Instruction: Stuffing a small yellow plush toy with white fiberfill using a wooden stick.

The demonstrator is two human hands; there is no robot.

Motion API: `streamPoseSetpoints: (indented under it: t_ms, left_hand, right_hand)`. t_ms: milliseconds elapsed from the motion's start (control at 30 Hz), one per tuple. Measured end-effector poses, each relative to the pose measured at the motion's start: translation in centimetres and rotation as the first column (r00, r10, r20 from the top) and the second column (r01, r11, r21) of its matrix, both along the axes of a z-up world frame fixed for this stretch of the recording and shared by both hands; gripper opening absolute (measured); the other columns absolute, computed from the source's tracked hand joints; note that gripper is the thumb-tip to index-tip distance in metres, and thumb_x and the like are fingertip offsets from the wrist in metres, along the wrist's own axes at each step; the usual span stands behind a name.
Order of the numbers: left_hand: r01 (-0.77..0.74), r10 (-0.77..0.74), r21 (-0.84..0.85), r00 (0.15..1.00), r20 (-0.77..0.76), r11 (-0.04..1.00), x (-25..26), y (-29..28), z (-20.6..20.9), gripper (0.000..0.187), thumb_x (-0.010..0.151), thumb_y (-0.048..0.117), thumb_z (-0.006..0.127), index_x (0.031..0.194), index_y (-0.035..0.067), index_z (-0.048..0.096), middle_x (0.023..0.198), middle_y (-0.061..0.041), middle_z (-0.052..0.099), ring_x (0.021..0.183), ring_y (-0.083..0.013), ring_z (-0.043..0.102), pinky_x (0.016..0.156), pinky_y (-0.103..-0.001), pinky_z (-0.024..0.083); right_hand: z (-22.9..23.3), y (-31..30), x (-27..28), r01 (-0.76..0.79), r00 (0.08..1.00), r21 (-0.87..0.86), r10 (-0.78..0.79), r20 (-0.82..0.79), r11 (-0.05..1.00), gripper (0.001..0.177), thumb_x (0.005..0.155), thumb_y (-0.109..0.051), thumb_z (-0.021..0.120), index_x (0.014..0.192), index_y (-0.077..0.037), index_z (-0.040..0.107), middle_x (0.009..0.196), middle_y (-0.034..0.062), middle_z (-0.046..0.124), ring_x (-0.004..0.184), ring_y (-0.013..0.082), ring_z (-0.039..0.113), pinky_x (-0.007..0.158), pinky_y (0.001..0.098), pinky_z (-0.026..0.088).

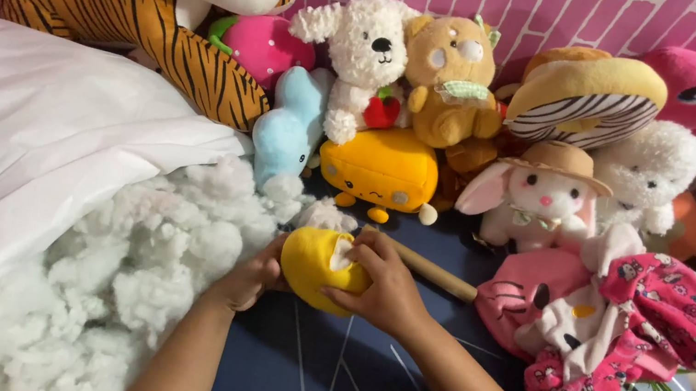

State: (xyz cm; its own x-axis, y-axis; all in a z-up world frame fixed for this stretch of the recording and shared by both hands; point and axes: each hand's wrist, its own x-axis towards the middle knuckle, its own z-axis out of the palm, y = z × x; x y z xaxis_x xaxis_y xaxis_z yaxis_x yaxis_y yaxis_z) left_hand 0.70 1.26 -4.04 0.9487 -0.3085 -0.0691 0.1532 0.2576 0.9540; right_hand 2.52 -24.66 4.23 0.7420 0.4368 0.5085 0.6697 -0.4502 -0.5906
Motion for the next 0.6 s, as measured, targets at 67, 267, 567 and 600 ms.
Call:
streamPoseSetpoints:
  t_ms: [67,267,567,600]
  left_hand:
    - [-0.072,0.06,0.103,0.992,0.108,0.992,0.3,-1.2,-1.3,0.097,0.066,0.047,0.087,0.15,0.018,0.048,0.126,-0.015,0.066,0.116,-0.0342,0.066,0.1,-0.053,0.053]
    - [-0.297,0.26,0.131,0.935,0.242,0.946,0.0,-3.4,-0.5,0.095,0.068,0.009,0.097,0.149,0.017,0.048,0.121,-0.011,0.064,0.117,-0.0283,0.062,0.101,-0.05,0.051]
    - [-0.355,0.266,0.265,0.91,0.319,0.897,-0.4,-3.3,-2.7,0.102,0.057,0.015,0.105,0.146,0.02,0.055,0.128,-0.01,0.066,0.126,-0.0311,0.059,0.105,-0.056,0.046]
    - [-0.35,0.264,0.259,0.912,0.314,0.9,-0.5,-3.4,-2.8,0.099,0.06,0.015,0.104,0.146,0.019,0.055,0.128,-0.01,0.066,0.126,-0.0304,0.058,0.105,-0.056,0.045]
  right_hand:
    - [-0.5,0.2,-0.1,0.012,0.999,0.019,-0.012,0.033,1.0,0.06,0.067,-0.042,0.095,0.109,-0.014,0.063,0.124,0.009,0.06,0.103,0.0389,0.07,0.078,0.0458,0.064]
    - [-0.6,1.0,0.2,-0.103,0.933,0.129,0.051,0.355,0.986,0.046,0.079,-0.035,0.089,0.107,-0.009,0.064,0.107,0.0109,0.063,0.116,0.0373,0.062,0.107,0.0563,0.04]
    - [-4.9,0.2,3.1,-0.305,0.95,0.222,0.28,0.135,0.926,0.031,0.089,-0.031,0.083,0.078,-0.002,0.075,0.089,0.0133,0.068,0.11,0.0368,0.063,0.103,0.0527,0.047]
    - [-5.4,0.5,3.4,-0.335,0.941,0.307,0.301,0.154,0.891,0.029,0.091,-0.028,0.08,0.085,0.0,0.076,0.093,0.0158,0.064,0.108,0.0395,0.062,0.1,0.0529,0.048]
